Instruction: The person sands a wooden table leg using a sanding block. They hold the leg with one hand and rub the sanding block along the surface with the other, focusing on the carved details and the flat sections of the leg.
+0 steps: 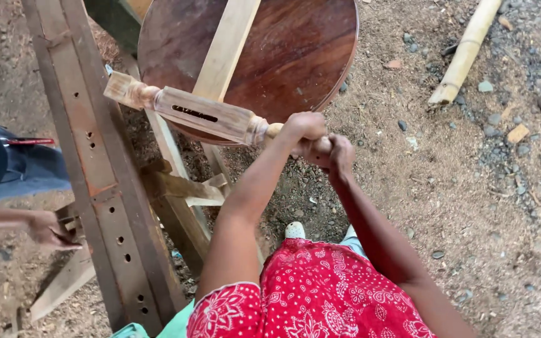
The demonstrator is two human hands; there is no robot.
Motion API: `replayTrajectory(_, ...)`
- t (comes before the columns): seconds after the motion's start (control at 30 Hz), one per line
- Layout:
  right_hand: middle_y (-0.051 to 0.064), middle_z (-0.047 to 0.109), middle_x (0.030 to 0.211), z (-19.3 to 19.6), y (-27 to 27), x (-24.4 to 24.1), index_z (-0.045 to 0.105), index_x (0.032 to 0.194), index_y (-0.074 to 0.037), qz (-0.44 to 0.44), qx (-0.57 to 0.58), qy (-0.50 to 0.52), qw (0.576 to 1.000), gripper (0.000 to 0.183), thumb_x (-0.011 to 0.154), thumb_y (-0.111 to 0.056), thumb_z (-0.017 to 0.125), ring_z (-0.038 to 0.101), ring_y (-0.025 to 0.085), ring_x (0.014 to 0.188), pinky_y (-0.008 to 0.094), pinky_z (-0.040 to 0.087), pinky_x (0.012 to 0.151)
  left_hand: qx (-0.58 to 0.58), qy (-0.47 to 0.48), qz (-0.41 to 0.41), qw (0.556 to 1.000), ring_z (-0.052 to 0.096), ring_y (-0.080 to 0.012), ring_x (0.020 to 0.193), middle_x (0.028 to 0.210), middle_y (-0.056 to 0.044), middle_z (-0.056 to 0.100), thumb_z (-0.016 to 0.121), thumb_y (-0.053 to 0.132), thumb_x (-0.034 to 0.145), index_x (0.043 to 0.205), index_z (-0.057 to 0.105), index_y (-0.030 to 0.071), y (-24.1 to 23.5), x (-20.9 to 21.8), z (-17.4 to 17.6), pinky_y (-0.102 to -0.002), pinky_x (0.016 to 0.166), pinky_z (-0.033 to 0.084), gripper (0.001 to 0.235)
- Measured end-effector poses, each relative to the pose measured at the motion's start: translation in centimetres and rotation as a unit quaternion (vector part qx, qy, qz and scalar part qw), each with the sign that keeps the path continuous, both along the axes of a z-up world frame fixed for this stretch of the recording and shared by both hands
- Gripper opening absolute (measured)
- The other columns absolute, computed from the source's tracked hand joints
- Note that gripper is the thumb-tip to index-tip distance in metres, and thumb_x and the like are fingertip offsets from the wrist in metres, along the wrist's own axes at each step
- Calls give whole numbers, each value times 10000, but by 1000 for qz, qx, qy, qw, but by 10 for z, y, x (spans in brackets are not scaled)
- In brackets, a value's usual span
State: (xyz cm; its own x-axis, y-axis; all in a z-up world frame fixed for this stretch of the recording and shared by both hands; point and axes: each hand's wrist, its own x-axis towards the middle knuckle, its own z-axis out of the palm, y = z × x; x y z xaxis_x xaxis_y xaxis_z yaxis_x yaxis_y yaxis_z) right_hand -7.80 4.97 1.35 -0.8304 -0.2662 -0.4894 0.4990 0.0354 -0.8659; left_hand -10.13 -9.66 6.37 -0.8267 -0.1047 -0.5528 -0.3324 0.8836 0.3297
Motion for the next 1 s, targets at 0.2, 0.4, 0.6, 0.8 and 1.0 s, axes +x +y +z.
replayTrajectory(0.2,105,642,922,-13,-4,0,671,993,-75,-50,-4,2,999,263,892,-277,535,653,212,693,359,569,457,-14,131,64,989,770,-290,923,967,-175,770,426,261,1080,1092,731,34,26,66,30,-505,1117,442,381)
replayTrajectory(0.4,94,580,899,-18,-4,0,563,1019,-69,-45,-12,-35,998,229,913,-269,534,605,192,680,375,556,471,-137,563,10,815,594,-402,1344,1382,-314,640,546,20,897,1391,540,-142,59,168,-12,-525,1253,269,520)
replayTrajectory(0.6,111,567,834,-26,0,1,542,1030,-57,-10,-4,-1,1000,279,943,-320,508,544,198,596,355,450,417,-157,568,29,807,648,-356,1337,1369,-254,669,520,27,988,1394,547,-87,53,153,-28,-507,1306,293,422)
replayTrajectory(0.8,113,612,850,1,-4,11,561,1037,-86,-24,51,-12,998,280,926,-334,490,594,191,592,346,456,379,-41,164,-18,985,771,-277,858,927,-195,782,499,194,1064,1031,772,11,9,56,29,-502,1236,372,329)
replayTrajectory(1.0,148,612,836,-13,-8,2,612,1023,-60,-64,34,-9,997,301,914,-335,553,564,237,549,360,409,345,29,48,26,998,775,-267,867,979,-157,777,496,280,1039,1091,770,50,8,38,30,-465,946,578,361)
